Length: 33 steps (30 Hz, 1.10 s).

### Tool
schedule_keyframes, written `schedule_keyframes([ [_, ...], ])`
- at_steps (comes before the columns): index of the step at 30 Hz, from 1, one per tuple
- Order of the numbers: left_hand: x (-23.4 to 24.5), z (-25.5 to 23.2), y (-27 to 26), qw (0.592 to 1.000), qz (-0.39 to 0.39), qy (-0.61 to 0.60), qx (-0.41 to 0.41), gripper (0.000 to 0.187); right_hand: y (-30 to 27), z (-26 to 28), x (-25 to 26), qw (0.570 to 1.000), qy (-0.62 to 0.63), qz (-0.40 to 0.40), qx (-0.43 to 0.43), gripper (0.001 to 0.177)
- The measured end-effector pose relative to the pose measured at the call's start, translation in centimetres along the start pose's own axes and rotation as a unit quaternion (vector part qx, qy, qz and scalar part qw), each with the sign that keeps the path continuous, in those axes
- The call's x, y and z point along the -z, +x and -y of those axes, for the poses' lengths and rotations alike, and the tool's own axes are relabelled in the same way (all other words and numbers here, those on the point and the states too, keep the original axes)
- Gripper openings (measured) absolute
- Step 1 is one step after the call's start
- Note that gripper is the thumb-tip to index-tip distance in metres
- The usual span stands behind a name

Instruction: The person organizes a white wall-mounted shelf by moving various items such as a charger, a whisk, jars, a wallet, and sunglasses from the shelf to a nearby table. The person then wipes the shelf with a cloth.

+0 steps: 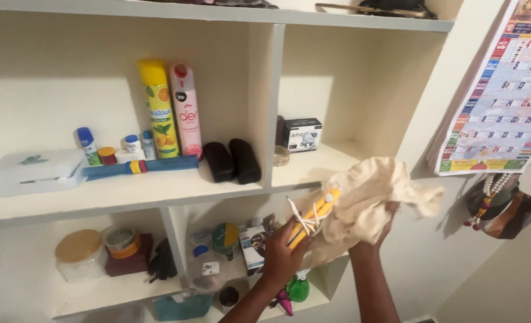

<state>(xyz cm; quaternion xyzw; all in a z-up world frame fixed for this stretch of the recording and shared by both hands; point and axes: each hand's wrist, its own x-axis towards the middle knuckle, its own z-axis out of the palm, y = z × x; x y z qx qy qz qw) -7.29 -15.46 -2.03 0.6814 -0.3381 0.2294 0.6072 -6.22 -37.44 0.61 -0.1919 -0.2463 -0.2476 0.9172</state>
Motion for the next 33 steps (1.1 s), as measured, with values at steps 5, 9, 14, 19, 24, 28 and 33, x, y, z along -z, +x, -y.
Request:
schedule_keyframes([
  [5,-3.4,-1.8,0.6,0.997,-0.027,0.074,0.004,0.047,-3.3,-5.0,2.3,0.853,-0.51,-0.11,-0.004,0.092],
  [9,-3.3,-2.7,0.1,0.989,0.006,0.134,-0.058,0.06,-2.5,-5.2,1.7,0.87,-0.488,-0.07,-0.017,0.066],
  [14,-1.7,-3.1,1.3,0.935,0.191,0.293,0.067,0.054,-1.4,-4.0,0.4,0.848,-0.514,-0.13,-0.012,0.046],
  [19,-0.6,-3.6,3.3,0.972,-0.022,0.235,0.004,0.026,-1.3,-4.0,0.9,0.811,-0.577,-0.099,-0.005,0.035],
  [24,-2.2,-3.4,5.9,0.969,-0.125,0.179,-0.115,0.03,-2.2,-5.2,1.7,0.818,-0.574,-0.036,0.01,0.028],
  [28,-2.8,-3.3,7.0,0.985,-0.087,0.148,0.024,0.042,-2.0,-5.1,2.1,0.817,-0.576,-0.005,0.02,0.032],
  [33,-3.6,-2.8,6.7,0.971,-0.055,0.137,0.189,0.072,-2.4,-4.9,3.8,0.799,-0.599,-0.048,0.008,0.047],
])
